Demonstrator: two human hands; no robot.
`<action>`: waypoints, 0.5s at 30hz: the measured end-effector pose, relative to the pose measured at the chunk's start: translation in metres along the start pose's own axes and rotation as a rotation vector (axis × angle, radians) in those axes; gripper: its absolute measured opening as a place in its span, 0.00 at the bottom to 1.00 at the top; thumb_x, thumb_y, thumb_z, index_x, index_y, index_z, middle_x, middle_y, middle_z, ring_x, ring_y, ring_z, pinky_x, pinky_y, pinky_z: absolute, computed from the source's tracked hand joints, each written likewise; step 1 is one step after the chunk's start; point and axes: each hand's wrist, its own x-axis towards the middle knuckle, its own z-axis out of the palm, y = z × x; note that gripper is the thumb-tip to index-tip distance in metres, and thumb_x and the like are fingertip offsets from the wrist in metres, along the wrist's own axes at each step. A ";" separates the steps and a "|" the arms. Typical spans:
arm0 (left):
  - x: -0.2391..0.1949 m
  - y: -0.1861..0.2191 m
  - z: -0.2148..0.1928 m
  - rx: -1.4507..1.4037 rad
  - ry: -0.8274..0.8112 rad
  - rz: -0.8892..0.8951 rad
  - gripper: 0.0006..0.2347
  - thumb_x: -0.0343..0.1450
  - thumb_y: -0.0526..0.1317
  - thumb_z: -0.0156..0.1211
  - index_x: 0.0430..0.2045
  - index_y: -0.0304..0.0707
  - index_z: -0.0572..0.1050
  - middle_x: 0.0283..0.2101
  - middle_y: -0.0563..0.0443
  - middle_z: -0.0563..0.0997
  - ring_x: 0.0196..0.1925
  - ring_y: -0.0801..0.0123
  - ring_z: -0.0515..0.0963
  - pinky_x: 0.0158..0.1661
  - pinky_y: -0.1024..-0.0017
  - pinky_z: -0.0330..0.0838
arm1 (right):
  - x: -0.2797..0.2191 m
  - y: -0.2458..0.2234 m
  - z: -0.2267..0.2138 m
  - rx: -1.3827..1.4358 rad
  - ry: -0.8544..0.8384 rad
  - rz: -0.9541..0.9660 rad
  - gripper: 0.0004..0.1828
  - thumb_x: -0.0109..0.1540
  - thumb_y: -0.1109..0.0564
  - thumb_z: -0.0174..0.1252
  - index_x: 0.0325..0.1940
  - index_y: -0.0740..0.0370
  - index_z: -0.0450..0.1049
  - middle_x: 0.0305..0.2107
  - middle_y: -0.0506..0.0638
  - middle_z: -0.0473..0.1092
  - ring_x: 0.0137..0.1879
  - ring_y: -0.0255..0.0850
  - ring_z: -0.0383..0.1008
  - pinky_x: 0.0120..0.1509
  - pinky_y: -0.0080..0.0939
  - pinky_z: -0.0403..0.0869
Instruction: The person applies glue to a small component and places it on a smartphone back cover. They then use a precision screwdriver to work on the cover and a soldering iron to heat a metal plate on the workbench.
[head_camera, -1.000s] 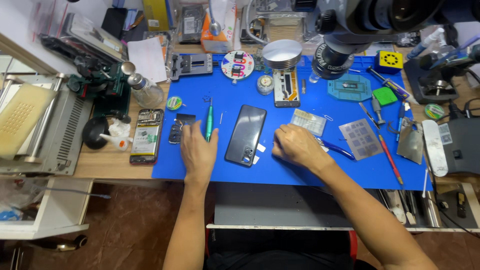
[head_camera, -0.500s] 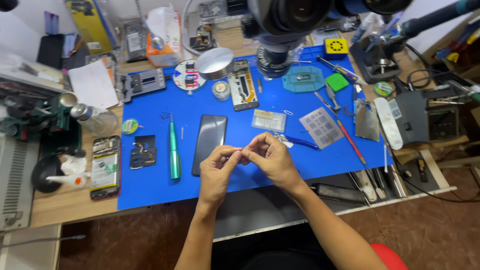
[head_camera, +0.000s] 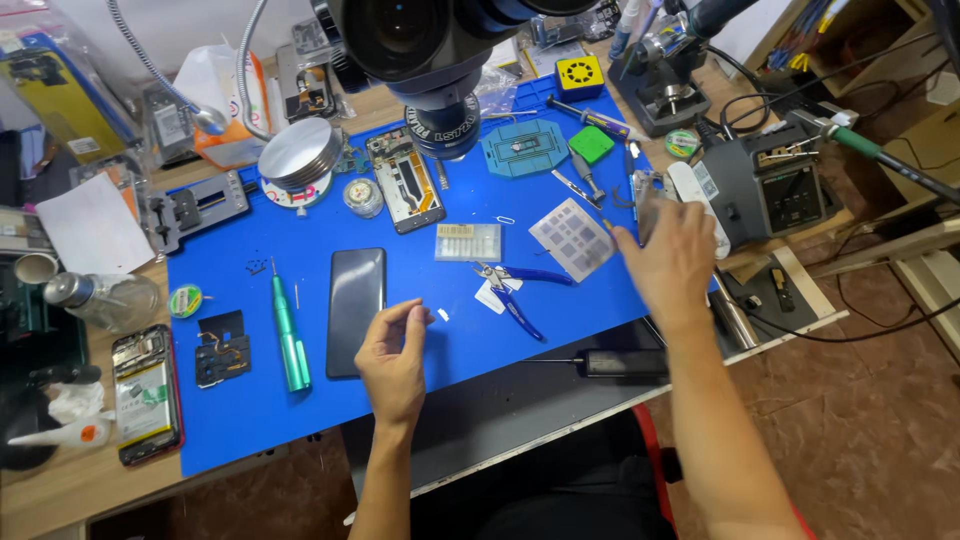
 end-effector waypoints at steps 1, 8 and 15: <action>0.002 0.000 -0.002 0.005 0.012 0.001 0.05 0.75 0.30 0.62 0.40 0.29 0.83 0.37 0.41 0.86 0.39 0.63 0.87 0.46 0.65 0.82 | 0.004 0.014 0.004 0.009 -0.002 -0.010 0.32 0.57 0.39 0.75 0.55 0.63 0.77 0.44 0.61 0.69 0.52 0.63 0.73 0.55 0.62 0.75; 0.004 0.015 -0.027 -0.096 0.155 -0.135 0.06 0.74 0.32 0.62 0.41 0.30 0.83 0.39 0.45 0.84 0.39 0.66 0.87 0.47 0.73 0.85 | 0.011 0.036 -0.018 -0.084 -0.116 0.023 0.10 0.69 0.50 0.62 0.46 0.56 0.83 0.40 0.58 0.78 0.44 0.58 0.79 0.48 0.59 0.74; 0.005 0.013 -0.037 -0.298 0.205 -0.204 0.05 0.73 0.29 0.64 0.41 0.27 0.81 0.34 0.42 0.85 0.37 0.64 0.87 0.45 0.74 0.85 | -0.036 -0.062 -0.090 0.565 0.041 -0.097 0.02 0.75 0.67 0.64 0.50 0.71 0.80 0.41 0.58 0.78 0.43 0.47 0.76 0.53 0.46 0.74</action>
